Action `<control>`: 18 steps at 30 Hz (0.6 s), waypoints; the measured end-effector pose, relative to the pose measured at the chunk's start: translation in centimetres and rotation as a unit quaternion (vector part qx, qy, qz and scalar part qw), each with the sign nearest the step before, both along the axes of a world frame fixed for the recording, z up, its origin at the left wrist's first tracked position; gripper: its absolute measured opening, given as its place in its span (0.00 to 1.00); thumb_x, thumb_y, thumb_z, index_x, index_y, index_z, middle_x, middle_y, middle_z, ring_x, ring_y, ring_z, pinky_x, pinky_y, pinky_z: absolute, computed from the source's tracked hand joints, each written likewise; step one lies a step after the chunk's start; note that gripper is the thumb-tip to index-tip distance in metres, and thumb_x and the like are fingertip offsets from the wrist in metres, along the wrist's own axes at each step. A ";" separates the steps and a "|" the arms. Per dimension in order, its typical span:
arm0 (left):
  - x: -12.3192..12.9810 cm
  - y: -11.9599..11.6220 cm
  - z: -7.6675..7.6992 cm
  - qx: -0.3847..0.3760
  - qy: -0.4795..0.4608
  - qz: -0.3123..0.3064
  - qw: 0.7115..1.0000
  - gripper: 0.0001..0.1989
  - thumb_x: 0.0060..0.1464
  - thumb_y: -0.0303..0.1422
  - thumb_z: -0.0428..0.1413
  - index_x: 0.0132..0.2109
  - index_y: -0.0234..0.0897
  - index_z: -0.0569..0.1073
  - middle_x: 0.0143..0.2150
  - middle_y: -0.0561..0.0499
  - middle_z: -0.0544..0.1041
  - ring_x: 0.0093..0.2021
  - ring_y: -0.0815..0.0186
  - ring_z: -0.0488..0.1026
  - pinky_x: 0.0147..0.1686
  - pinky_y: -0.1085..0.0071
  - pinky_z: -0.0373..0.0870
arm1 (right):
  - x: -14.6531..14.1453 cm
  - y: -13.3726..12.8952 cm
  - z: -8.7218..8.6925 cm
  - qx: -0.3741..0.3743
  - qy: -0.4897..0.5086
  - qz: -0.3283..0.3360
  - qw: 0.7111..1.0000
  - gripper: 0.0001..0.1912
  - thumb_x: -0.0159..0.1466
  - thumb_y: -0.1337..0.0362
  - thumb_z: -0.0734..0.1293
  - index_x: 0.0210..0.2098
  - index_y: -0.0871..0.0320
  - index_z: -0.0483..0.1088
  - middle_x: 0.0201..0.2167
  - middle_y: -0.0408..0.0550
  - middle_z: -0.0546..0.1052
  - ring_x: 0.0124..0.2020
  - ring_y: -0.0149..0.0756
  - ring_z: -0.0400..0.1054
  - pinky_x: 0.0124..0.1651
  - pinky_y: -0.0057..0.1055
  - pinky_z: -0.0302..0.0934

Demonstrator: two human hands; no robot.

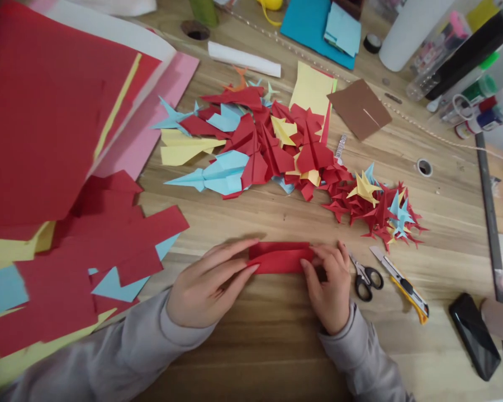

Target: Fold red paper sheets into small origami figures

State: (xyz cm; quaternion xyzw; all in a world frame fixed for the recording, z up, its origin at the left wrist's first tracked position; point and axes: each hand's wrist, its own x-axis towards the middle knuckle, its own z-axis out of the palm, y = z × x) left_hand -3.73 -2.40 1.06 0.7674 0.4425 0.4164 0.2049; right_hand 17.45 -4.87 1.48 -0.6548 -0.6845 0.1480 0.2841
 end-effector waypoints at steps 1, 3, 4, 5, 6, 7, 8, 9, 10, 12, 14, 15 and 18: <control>0.1 0.0 -0.1 -0.006 -0.004 0.009 1.000 0.02 0.51 0.23 0.55 0.32 0.33 0.71 0.47 0.41 0.75 0.43 0.62 0.75 0.43 0.66 0.74 | -0.1 0.0 -0.1 0.005 -0.001 -0.011 1.000 0.09 0.59 0.62 0.66 0.40 0.55 0.68 0.29 0.43 0.75 0.36 0.36 0.70 0.58 0.49 0.51; 0.2 0.2 -0.2 -0.015 -0.010 0.022 1.000 0.02 0.50 0.24 0.56 0.32 0.34 0.71 0.47 0.42 0.76 0.43 0.63 0.75 0.42 0.69 0.74 | -0.2 0.2 -0.3 0.007 0.002 -0.026 1.000 0.09 0.59 0.62 0.67 0.39 0.54 0.68 0.23 0.39 0.74 0.31 0.34 0.70 0.57 0.49 0.52; 0.2 0.3 -0.3 -0.019 -0.010 0.026 0.999 0.02 0.51 0.24 0.56 0.32 0.34 0.71 0.47 0.42 0.76 0.42 0.64 0.76 0.41 0.70 0.74 | -0.2 0.3 -0.4 0.007 0.002 -0.030 1.000 0.09 0.59 0.61 0.67 0.39 0.54 0.68 0.22 0.38 0.73 0.30 0.34 0.69 0.57 0.49 0.53; 0.2 0.5 -0.3 -0.027 -0.010 0.028 0.999 0.01 0.51 0.25 0.56 0.33 0.34 0.71 0.47 0.43 0.76 0.41 0.65 0.76 0.39 0.71 0.75 | -0.2 0.4 -0.5 0.009 0.000 -0.031 0.999 0.09 0.59 0.61 0.67 0.39 0.54 0.68 0.22 0.38 0.73 0.29 0.34 0.69 0.56 0.49 0.53; 0.2 0.5 -0.2 -0.038 -0.009 0.033 0.999 0.01 0.52 0.26 0.55 0.34 0.34 0.71 0.48 0.43 0.75 0.40 0.66 0.76 0.38 0.72 0.75 | -0.3 0.4 -0.5 0.012 -0.004 -0.031 0.999 0.09 0.59 0.61 0.67 0.39 0.54 0.68 0.22 0.39 0.73 0.30 0.34 0.69 0.56 0.48 0.54; 0.3 0.6 0.0 -0.046 -0.007 0.040 0.998 0.03 0.52 0.26 0.55 0.37 0.35 0.71 0.49 0.42 0.75 0.39 0.66 0.76 0.37 0.71 0.75 | -0.3 0.5 -0.6 0.018 -0.008 -0.029 0.999 0.08 0.59 0.61 0.67 0.38 0.55 0.68 0.23 0.39 0.74 0.31 0.35 0.70 0.55 0.47 0.54; 0.3 0.5 0.2 -0.045 -0.001 0.051 0.998 0.06 0.53 0.27 0.54 0.40 0.34 0.71 0.50 0.41 0.74 0.39 0.65 0.76 0.37 0.70 0.75 | -0.4 0.6 -0.6 0.024 -0.012 -0.028 0.999 0.08 0.59 0.61 0.67 0.37 0.55 0.68 0.23 0.40 0.74 0.32 0.36 0.70 0.54 0.47 0.55; 0.4 0.3 0.4 -0.031 0.013 0.063 0.997 0.09 0.53 0.27 0.54 0.43 0.34 0.70 0.50 0.41 0.73 0.40 0.64 0.75 0.38 0.68 0.75 | -0.4 0.6 -0.6 0.029 -0.015 -0.027 0.999 0.08 0.59 0.60 0.67 0.37 0.55 0.68 0.24 0.41 0.75 0.33 0.36 0.70 0.53 0.46 0.55; 0.5 0.0 0.6 -0.001 0.033 0.067 0.997 0.12 0.53 0.27 0.54 0.46 0.34 0.69 0.51 0.40 0.73 0.42 0.63 0.74 0.41 0.64 0.73 | -0.4 0.6 -0.6 0.033 -0.017 -0.027 0.999 0.08 0.59 0.60 0.67 0.37 0.55 0.68 0.24 0.41 0.75 0.34 0.37 0.70 0.53 0.46 0.55; 0.9 -1.1 1.0 0.089 0.101 0.044 0.990 0.14 0.52 0.26 0.54 0.48 0.35 0.70 0.51 0.42 0.73 0.48 0.59 0.71 0.48 0.57 0.68 | -0.4 0.6 -0.6 0.036 -0.023 -0.027 0.999 0.09 0.59 0.60 0.67 0.38 0.55 0.67 0.23 0.41 0.74 0.33 0.37 0.70 0.52 0.46 0.56; 1.6 -2.5 1.0 0.155 0.161 -0.058 0.973 0.14 0.53 0.25 0.51 0.47 0.33 0.71 0.51 0.44 0.73 0.53 0.57 0.68 0.55 0.57 0.62 | -0.4 0.6 -0.6 0.038 -0.030 -0.026 0.999 0.10 0.59 0.60 0.67 0.39 0.55 0.68 0.23 0.41 0.74 0.32 0.37 0.69 0.52 0.46 0.56; 2.0 -3.2 0.9 0.156 0.183 -0.068 0.968 0.14 0.53 0.26 0.52 0.48 0.30 0.71 0.52 0.43 0.73 0.56 0.56 0.66 0.57 0.58 0.60 | -0.4 0.6 -0.6 0.039 -0.032 -0.025 0.998 0.10 0.59 0.60 0.67 0.39 0.56 0.68 0.23 0.41 0.75 0.32 0.37 0.69 0.52 0.46 0.56; 3.0 -4.5 0.3 0.054 0.259 -0.072 0.962 0.24 0.54 0.38 0.52 0.54 0.25 0.67 0.59 0.37 0.65 0.61 0.52 0.58 0.60 0.57 0.54 | -0.5 0.6 -0.5 0.042 -0.034 -0.022 0.998 0.09 0.59 0.61 0.67 0.38 0.56 0.68 0.25 0.42 0.75 0.33 0.37 0.70 0.52 0.46 0.56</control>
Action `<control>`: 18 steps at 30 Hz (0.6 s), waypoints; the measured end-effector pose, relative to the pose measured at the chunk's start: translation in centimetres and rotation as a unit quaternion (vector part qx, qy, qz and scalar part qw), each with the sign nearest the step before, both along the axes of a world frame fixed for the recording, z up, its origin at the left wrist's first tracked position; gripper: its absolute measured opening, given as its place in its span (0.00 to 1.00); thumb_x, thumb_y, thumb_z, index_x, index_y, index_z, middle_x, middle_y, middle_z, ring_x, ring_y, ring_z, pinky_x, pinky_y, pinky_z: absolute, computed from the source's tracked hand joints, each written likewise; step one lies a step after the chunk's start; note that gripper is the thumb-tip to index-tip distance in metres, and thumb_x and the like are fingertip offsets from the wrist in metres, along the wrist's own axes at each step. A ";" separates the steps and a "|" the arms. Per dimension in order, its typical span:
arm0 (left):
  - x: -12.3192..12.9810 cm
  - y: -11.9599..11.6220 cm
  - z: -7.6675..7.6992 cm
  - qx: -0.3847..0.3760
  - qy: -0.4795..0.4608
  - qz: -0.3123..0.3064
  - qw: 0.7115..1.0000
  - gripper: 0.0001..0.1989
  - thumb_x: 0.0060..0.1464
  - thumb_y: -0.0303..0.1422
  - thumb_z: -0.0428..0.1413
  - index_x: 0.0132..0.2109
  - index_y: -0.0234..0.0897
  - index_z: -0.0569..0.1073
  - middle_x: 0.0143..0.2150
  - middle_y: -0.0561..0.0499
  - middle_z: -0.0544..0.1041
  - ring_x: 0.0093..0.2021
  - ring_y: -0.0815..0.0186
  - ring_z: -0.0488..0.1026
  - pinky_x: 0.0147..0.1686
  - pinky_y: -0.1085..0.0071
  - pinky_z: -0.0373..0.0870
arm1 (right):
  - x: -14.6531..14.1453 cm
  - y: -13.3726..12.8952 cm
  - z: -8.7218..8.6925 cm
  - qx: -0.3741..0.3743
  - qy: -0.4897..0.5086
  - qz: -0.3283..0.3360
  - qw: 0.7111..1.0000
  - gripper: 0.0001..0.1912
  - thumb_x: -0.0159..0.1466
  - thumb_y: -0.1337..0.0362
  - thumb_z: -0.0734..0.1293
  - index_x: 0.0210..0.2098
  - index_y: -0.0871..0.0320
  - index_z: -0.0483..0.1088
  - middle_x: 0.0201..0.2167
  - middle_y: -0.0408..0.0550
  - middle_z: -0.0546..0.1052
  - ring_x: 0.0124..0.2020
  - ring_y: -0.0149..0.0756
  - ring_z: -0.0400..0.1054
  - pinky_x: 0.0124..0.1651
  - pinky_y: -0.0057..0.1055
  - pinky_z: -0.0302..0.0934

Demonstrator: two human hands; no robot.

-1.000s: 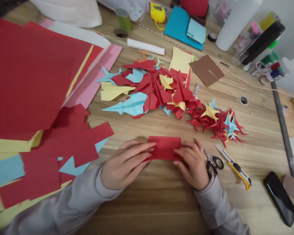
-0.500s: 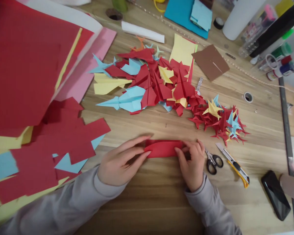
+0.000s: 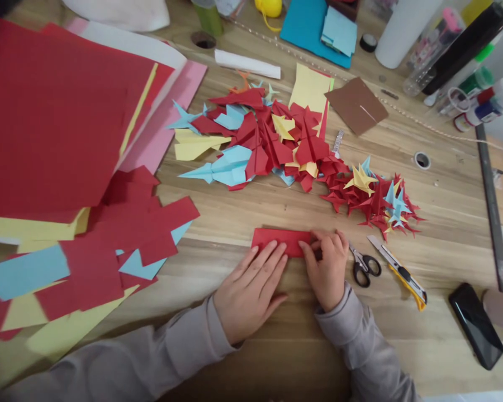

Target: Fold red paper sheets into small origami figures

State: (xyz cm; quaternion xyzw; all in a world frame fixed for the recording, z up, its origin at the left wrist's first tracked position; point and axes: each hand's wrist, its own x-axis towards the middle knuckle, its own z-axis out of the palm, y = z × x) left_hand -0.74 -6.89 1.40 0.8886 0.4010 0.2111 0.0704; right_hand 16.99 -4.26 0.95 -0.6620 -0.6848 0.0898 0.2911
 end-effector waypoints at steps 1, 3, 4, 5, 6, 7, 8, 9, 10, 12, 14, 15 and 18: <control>0.2 -0.2 -0.2 -0.028 0.015 0.009 0.999 0.28 0.54 0.41 0.52 0.56 0.25 0.65 0.60 0.35 0.63 0.63 0.51 0.56 0.60 0.56 0.53 | 0.0 0.0 0.0 0.000 0.003 0.000 1.000 0.09 0.59 0.61 0.67 0.38 0.56 0.68 0.25 0.43 0.75 0.33 0.37 0.70 0.53 0.46 0.56; 0.4 -0.3 -0.3 -0.060 0.030 0.017 0.998 0.31 0.54 0.43 0.51 0.58 0.25 0.63 0.62 0.34 0.60 0.64 0.49 0.52 0.61 0.54 0.51 | 0.0 -0.1 0.1 -0.006 0.014 -0.004 1.000 0.09 0.59 0.61 0.67 0.38 0.56 0.68 0.25 0.43 0.75 0.34 0.37 0.70 0.54 0.46 0.55; 0.4 -0.3 -0.3 -0.068 0.034 0.019 0.997 0.31 0.53 0.43 0.51 0.58 0.25 0.63 0.62 0.34 0.59 0.64 0.49 0.51 0.61 0.54 0.51 | 0.0 -0.1 0.1 -0.010 0.022 -0.007 1.000 0.09 0.59 0.61 0.67 0.38 0.56 0.68 0.25 0.42 0.75 0.34 0.37 0.70 0.55 0.47 0.54; 0.4 -0.2 -0.3 -0.074 0.039 0.022 0.996 0.31 0.53 0.43 0.51 0.58 0.26 0.63 0.63 0.34 0.58 0.65 0.48 0.50 0.61 0.53 0.50 | 0.0 -0.1 0.1 -0.017 0.030 -0.008 0.999 0.09 0.59 0.61 0.66 0.39 0.55 0.67 0.25 0.42 0.75 0.34 0.37 0.70 0.55 0.47 0.53; 0.4 -0.2 -0.2 -0.079 0.043 0.025 0.996 0.31 0.53 0.44 0.52 0.58 0.26 0.63 0.63 0.34 0.58 0.65 0.47 0.48 0.61 0.52 0.50 | 0.0 -0.2 0.2 -0.024 0.037 -0.009 0.999 0.09 0.59 0.62 0.66 0.39 0.55 0.67 0.25 0.42 0.75 0.34 0.37 0.71 0.56 0.48 0.52; 0.4 -0.3 -0.2 -0.085 0.046 0.030 0.995 0.32 0.52 0.44 0.52 0.58 0.27 0.63 0.64 0.35 0.57 0.65 0.45 0.46 0.61 0.50 0.50 | 0.0 -0.2 0.2 -0.028 0.041 -0.007 0.999 0.09 0.59 0.62 0.66 0.39 0.55 0.67 0.25 0.42 0.75 0.34 0.37 0.71 0.56 0.48 0.52; 0.4 -0.3 -0.2 -0.091 0.049 0.034 0.994 0.32 0.52 0.44 0.53 0.58 0.28 0.63 0.64 0.36 0.56 0.66 0.44 0.45 0.60 0.48 0.49 | 0.1 -0.3 0.2 -0.032 0.043 -0.004 0.999 0.09 0.59 0.62 0.66 0.40 0.55 0.67 0.26 0.42 0.75 0.34 0.37 0.71 0.57 0.48 0.51; 0.4 -0.3 -0.1 -0.094 0.051 0.035 0.994 0.32 0.51 0.45 0.53 0.58 0.28 0.63 0.65 0.36 0.55 0.66 0.43 0.44 0.60 0.46 0.49 | 0.1 -0.3 0.3 -0.032 0.042 -0.001 0.999 0.09 0.59 0.63 0.66 0.39 0.55 0.67 0.27 0.42 0.75 0.34 0.37 0.70 0.57 0.48 0.51; 0.5 -0.4 -0.1 -0.098 0.053 0.036 0.993 0.32 0.51 0.45 0.53 0.58 0.28 0.63 0.65 0.36 0.54 0.65 0.41 0.43 0.59 0.45 0.49 | 0.1 -0.3 0.3 -0.031 0.039 0.001 0.999 0.08 0.58 0.63 0.66 0.38 0.55 0.68 0.27 0.43 0.75 0.35 0.37 0.70 0.57 0.48 0.52; 0.5 -0.4 -0.1 -0.103 0.058 0.035 0.992 0.32 0.51 0.44 0.53 0.59 0.28 0.62 0.65 0.36 0.53 0.65 0.40 0.43 0.59 0.44 0.50 | 0.2 -0.4 0.3 -0.028 0.031 0.004 0.999 0.07 0.58 0.64 0.66 0.37 0.55 0.68 0.28 0.43 0.76 0.34 0.37 0.70 0.56 0.48 0.52; 0.4 -0.4 -0.1 -0.107 0.060 0.033 0.992 0.32 0.51 0.44 0.53 0.59 0.28 0.62 0.65 0.36 0.53 0.65 0.40 0.43 0.59 0.44 0.51 | 0.2 -0.3 0.3 -0.027 0.024 0.004 0.999 0.07 0.58 0.63 0.67 0.37 0.55 0.68 0.28 0.43 0.76 0.34 0.37 0.70 0.56 0.49 0.52; 0.4 -0.4 -0.1 -0.109 0.060 0.033 0.992 0.32 0.52 0.44 0.52 0.59 0.28 0.62 0.65 0.36 0.53 0.65 0.40 0.43 0.59 0.45 0.51 | 0.2 -0.3 0.2 -0.027 0.022 0.004 0.999 0.07 0.58 0.63 0.67 0.37 0.55 0.68 0.28 0.43 0.76 0.33 0.37 0.70 0.56 0.49 0.52; 0.3 -0.4 -0.1 -0.111 0.058 0.033 0.992 0.33 0.52 0.45 0.52 0.60 0.29 0.61 0.65 0.36 0.53 0.65 0.41 0.43 0.59 0.45 0.51 | 0.2 -0.3 0.2 -0.024 0.019 0.002 1.000 0.05 0.57 0.63 0.67 0.33 0.55 0.68 0.30 0.44 0.76 0.34 0.36 0.70 0.56 0.49 0.53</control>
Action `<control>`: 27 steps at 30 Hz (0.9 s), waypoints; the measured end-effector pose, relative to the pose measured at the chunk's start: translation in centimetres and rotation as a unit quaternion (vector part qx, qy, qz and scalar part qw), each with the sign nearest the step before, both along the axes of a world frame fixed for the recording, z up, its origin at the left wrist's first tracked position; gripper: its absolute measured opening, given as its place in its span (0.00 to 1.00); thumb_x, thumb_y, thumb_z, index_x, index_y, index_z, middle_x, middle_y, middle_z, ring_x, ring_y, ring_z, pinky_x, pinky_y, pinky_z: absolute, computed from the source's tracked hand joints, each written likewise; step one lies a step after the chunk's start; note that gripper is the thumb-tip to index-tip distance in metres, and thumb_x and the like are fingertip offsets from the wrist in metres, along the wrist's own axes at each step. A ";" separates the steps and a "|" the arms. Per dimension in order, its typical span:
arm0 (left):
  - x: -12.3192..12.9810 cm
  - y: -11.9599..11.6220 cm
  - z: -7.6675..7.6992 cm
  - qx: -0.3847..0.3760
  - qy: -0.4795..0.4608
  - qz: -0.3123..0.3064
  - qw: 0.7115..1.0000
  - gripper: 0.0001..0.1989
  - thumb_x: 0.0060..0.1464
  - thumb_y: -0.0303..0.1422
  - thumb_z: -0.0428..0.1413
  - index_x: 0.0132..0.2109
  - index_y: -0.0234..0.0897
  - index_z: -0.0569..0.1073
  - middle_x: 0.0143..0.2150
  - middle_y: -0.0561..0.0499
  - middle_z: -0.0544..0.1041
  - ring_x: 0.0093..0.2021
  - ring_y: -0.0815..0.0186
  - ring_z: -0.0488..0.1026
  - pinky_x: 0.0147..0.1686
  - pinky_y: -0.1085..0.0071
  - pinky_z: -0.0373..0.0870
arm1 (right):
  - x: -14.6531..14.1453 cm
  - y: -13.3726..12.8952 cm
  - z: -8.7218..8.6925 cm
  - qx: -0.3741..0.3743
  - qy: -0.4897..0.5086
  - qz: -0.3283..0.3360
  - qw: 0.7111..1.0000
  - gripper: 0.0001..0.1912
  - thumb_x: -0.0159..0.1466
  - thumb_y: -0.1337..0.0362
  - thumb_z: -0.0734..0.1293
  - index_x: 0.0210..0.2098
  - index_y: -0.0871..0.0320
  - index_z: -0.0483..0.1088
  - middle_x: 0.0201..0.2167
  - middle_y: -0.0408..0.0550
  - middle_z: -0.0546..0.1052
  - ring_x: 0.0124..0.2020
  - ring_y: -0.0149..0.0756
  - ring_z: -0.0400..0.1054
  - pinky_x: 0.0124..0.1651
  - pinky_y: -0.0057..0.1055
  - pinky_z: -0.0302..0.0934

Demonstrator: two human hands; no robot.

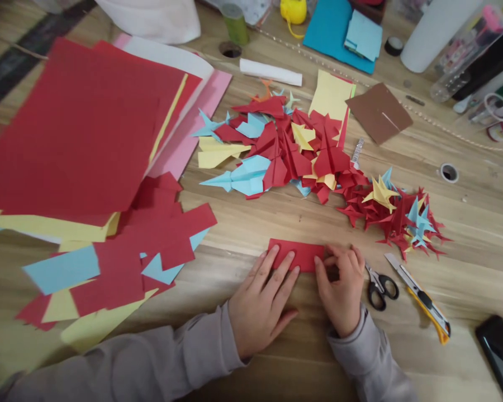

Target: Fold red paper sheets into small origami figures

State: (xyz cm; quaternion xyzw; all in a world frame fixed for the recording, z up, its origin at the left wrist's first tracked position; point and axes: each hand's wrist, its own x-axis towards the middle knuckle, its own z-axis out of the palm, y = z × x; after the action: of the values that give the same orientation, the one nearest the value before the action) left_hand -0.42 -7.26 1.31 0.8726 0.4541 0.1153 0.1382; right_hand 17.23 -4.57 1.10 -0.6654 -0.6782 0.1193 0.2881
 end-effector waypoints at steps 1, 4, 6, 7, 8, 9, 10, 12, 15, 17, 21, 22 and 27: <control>0.0 0.0 0.0 0.000 0.000 0.001 1.000 0.33 0.52 0.45 0.52 0.60 0.29 0.61 0.65 0.36 0.53 0.65 0.41 0.44 0.59 0.45 0.51 | 0.0 0.0 0.0 0.001 0.000 0.000 1.000 0.04 0.57 0.63 0.68 0.32 0.55 0.68 0.30 0.44 0.76 0.34 0.36 0.70 0.56 0.49 0.53; 0.0 0.0 0.0 -0.002 0.000 0.005 1.000 0.33 0.52 0.46 0.51 0.59 0.29 0.61 0.65 0.37 0.54 0.65 0.41 0.45 0.58 0.46 0.52 | 0.0 0.0 0.0 0.004 0.000 -0.001 1.000 0.04 0.57 0.63 0.68 0.30 0.55 0.68 0.31 0.44 0.76 0.34 0.36 0.70 0.56 0.50 0.53; 0.0 0.0 0.0 -0.003 0.001 0.006 1.000 0.33 0.52 0.46 0.51 0.59 0.30 0.62 0.65 0.37 0.54 0.65 0.41 0.44 0.58 0.46 0.52 | -0.1 0.0 0.0 0.001 0.003 -0.006 1.000 0.04 0.57 0.63 0.68 0.31 0.55 0.68 0.29 0.44 0.76 0.33 0.36 0.70 0.56 0.50 0.53; 0.0 0.1 0.0 -0.003 0.001 0.005 1.000 0.33 0.52 0.46 0.52 0.59 0.30 0.62 0.65 0.37 0.54 0.65 0.41 0.44 0.58 0.46 0.52 | -0.1 0.0 0.1 -0.001 0.006 -0.009 1.000 0.05 0.57 0.62 0.68 0.32 0.55 0.68 0.28 0.43 0.76 0.34 0.37 0.70 0.56 0.50 0.53; -0.1 0.1 0.0 -0.003 0.000 0.004 1.000 0.33 0.52 0.46 0.52 0.59 0.30 0.62 0.65 0.37 0.54 0.65 0.41 0.44 0.59 0.46 0.52 | -0.1 0.0 0.1 -0.003 0.010 -0.012 1.000 0.05 0.57 0.62 0.68 0.32 0.55 0.68 0.28 0.43 0.76 0.34 0.37 0.70 0.56 0.51 0.53; -0.1 0.1 0.0 -0.003 -0.001 0.003 1.000 0.32 0.52 0.46 0.52 0.59 0.29 0.62 0.65 0.37 0.54 0.65 0.41 0.44 0.59 0.46 0.52 | -0.2 -0.1 0.1 -0.005 0.013 -0.014 1.000 0.06 0.57 0.62 0.68 0.33 0.55 0.68 0.28 0.43 0.76 0.35 0.38 0.71 0.57 0.51 0.52; -0.1 0.1 0.0 -0.002 -0.001 0.003 1.000 0.32 0.52 0.45 0.52 0.59 0.29 0.62 0.65 0.37 0.55 0.65 0.41 0.44 0.59 0.46 0.52 | -0.2 -0.1 0.1 -0.007 0.017 -0.017 1.000 0.06 0.56 0.63 0.68 0.33 0.55 0.67 0.28 0.43 0.76 0.36 0.38 0.71 0.57 0.52 0.51; -0.1 0.1 0.0 -0.003 -0.004 0.002 1.000 0.31 0.53 0.45 0.52 0.59 0.30 0.62 0.65 0.37 0.55 0.65 0.41 0.44 0.58 0.45 0.52 | -0.3 -0.2 0.1 -0.011 0.023 -0.023 0.999 0.07 0.56 0.63 0.67 0.35 0.55 0.67 0.27 0.42 0.76 0.37 0.39 0.72 0.58 0.52 0.50; -0.1 0.2 0.0 -0.003 -0.010 0.003 1.000 0.31 0.52 0.45 0.52 0.58 0.30 0.63 0.64 0.36 0.56 0.65 0.41 0.44 0.58 0.44 0.52 | -0.4 -0.2 0.2 -0.017 0.028 -0.033 0.999 0.09 0.56 0.64 0.67 0.38 0.55 0.67 0.23 0.40 0.75 0.36 0.39 0.72 0.58 0.52 0.50; -0.1 0.2 0.0 0.001 -0.014 0.006 1.000 0.31 0.52 0.45 0.52 0.58 0.30 0.65 0.64 0.36 0.57 0.65 0.41 0.44 0.59 0.45 0.51 | -0.5 -0.2 0.3 -0.020 0.026 -0.037 0.999 0.09 0.56 0.64 0.67 0.37 0.55 0.67 0.23 0.40 0.75 0.36 0.39 0.73 0.58 0.52 0.50; -0.1 0.2 -0.1 0.008 -0.017 0.005 1.000 0.30 0.53 0.45 0.51 0.57 0.29 0.65 0.63 0.36 0.59 0.65 0.40 0.46 0.59 0.46 0.52 | -0.6 -0.2 0.3 -0.025 0.021 -0.042 0.999 0.10 0.55 0.64 0.67 0.38 0.55 0.66 0.22 0.40 0.75 0.36 0.39 0.72 0.58 0.52 0.50; -0.2 0.2 -0.2 0.010 -0.020 0.003 1.000 0.30 0.52 0.45 0.52 0.57 0.29 0.65 0.63 0.36 0.59 0.65 0.40 0.46 0.59 0.46 0.52 | -0.6 -0.1 0.3 -0.027 0.021 -0.044 0.998 0.11 0.56 0.64 0.67 0.38 0.55 0.66 0.22 0.40 0.75 0.36 0.39 0.72 0.58 0.52 0.50; -0.1 0.2 -0.3 0.009 -0.029 0.006 1.000 0.31 0.51 0.45 0.52 0.57 0.30 0.65 0.63 0.36 0.59 0.64 0.40 0.46 0.58 0.45 0.53 | -0.7 -0.1 0.3 -0.024 0.022 -0.048 0.998 0.11 0.56 0.64 0.67 0.39 0.55 0.67 0.21 0.40 0.75 0.36 0.39 0.72 0.58 0.52 0.51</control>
State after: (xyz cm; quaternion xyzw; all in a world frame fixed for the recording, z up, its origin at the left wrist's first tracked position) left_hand -0.55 -7.06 1.03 0.8672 0.4544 0.1451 0.1430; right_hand 16.56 -4.69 1.39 -0.7010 -0.6359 0.1365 0.2926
